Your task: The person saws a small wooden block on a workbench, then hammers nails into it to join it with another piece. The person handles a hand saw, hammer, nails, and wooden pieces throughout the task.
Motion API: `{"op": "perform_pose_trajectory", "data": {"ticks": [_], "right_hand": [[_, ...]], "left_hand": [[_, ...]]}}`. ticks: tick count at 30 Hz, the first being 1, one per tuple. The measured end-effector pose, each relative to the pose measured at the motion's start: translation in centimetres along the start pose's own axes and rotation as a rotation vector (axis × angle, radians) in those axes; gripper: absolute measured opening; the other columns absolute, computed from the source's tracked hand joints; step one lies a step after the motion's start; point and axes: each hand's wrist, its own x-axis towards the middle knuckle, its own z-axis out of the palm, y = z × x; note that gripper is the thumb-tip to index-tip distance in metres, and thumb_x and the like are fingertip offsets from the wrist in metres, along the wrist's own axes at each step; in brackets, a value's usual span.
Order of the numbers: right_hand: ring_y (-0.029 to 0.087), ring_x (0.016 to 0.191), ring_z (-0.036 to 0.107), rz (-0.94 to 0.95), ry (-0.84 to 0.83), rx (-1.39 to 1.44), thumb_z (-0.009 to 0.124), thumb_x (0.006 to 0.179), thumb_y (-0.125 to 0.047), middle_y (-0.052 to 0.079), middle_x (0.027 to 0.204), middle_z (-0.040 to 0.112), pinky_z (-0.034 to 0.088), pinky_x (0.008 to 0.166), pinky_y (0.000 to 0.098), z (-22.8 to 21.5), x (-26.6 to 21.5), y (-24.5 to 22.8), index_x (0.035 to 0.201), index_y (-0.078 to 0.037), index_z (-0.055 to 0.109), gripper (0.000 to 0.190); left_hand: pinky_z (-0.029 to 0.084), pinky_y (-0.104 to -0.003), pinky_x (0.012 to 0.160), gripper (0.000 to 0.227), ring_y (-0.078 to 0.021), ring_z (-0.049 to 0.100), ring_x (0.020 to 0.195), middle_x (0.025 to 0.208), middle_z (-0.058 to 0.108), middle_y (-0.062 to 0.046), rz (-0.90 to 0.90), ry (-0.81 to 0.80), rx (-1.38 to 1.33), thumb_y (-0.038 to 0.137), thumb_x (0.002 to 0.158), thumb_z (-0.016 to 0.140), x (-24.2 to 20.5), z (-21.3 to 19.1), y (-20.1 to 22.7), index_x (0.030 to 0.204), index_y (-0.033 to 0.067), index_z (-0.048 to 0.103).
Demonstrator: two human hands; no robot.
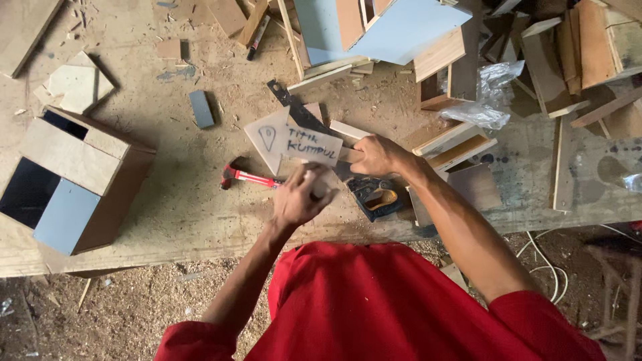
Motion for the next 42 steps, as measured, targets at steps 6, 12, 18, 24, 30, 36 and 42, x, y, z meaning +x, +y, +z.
{"op": "perform_pose_trajectory", "data": {"ticks": [6,12,18,24,30,36,42], "right_hand": [[0.033,0.072,0.073,0.019,0.279,0.021,0.075,0.075,-0.031,0.022,0.082,0.074,0.057,0.066,0.0438,1.9,-0.2,0.2,0.092,-0.001,0.074,0.034],[0.038,0.079,0.072,0.094,0.528,-0.019,0.075,0.082,-0.033,0.021,0.088,0.075,0.057,0.069,0.0464,6.6,1.2,1.9,0.096,-0.003,0.072,0.033],[0.029,0.069,0.076,0.166,0.493,0.197,0.073,0.087,-0.033,0.019,0.091,0.076,0.061,0.056,0.043,11.3,2.3,1.0,0.106,-0.003,0.065,0.036],[0.031,0.077,0.075,-0.096,0.518,0.172,0.075,0.091,-0.021,0.019,0.093,0.075,0.059,0.064,0.0411,15.0,1.7,-3.4,0.12,-0.003,0.066,0.035],[0.028,0.083,0.076,-0.092,0.656,0.16,0.068,0.093,-0.017,0.011,0.094,0.076,0.06,0.069,0.0382,13.3,-1.4,-1.3,0.103,-0.008,0.069,0.014],[0.027,0.093,0.071,0.208,0.515,-0.185,0.078,0.084,-0.035,0.005,0.089,0.076,0.052,0.083,0.0449,14.5,-8.2,1.7,0.087,-0.012,0.07,0.024],[0.03,0.116,0.058,0.122,0.56,-0.395,0.082,0.072,-0.049,0.007,0.111,0.069,0.041,0.093,0.0574,16.7,-10.5,2.7,0.108,-0.009,0.071,0.055]], "left_hand": [[0.058,-0.045,0.086,0.067,-0.0354,0.065,0.109,0.134,0.049,-0.018,-0.552,0.275,-0.103,0.038,0.083,0.086,-0.8,3.6,-3.1,0.136,0.0141,0.053],[0.05,-0.049,0.099,0.073,-0.0409,0.053,0.115,0.128,0.045,-0.023,-0.633,0.215,-0.164,0.014,0.064,0.092,-4.2,8.6,-8.5,0.129,0.0094,0.058],[0.053,-0.039,0.088,0.038,-0.0265,0.065,0.097,0.106,0.067,-0.016,-0.819,0.259,-0.386,0.031,0.085,0.084,-6.6,10.1,-10.4,0.105,0.0031,0.068],[0.051,-0.027,0.075,0.036,-0.0116,0.063,0.084,0.091,0.07,-0.004,-1.018,0.098,-0.911,0.038,0.09,0.07,-5.8,9.3,-9.4,0.101,0.0047,0.065],[0.047,-0.029,0.074,0.043,-0.0129,0.058,0.083,0.094,0.067,-0.007,-0.983,0.082,-1.018,0.04,0.102,0.059,-6.5,11.6,-10.4,0.113,0.0,0.072],[0.052,-0.029,0.069,0.048,-0.0191,0.063,0.085,0.102,0.063,-0.01,-0.96,0.249,-1.186,-0.002,0.084,0.065,-7.6,15.4,-11.2,0.131,0.0043,0.059],[0.061,-0.035,0.068,0.057,-0.0229,0.07,0.094,0.109,0.065,-0.012,-1.053,0.492,-1.291,-0.007,0.082,0.07,-6.2,15.1,-9.9,0.131,0.0044,0.044]]}}
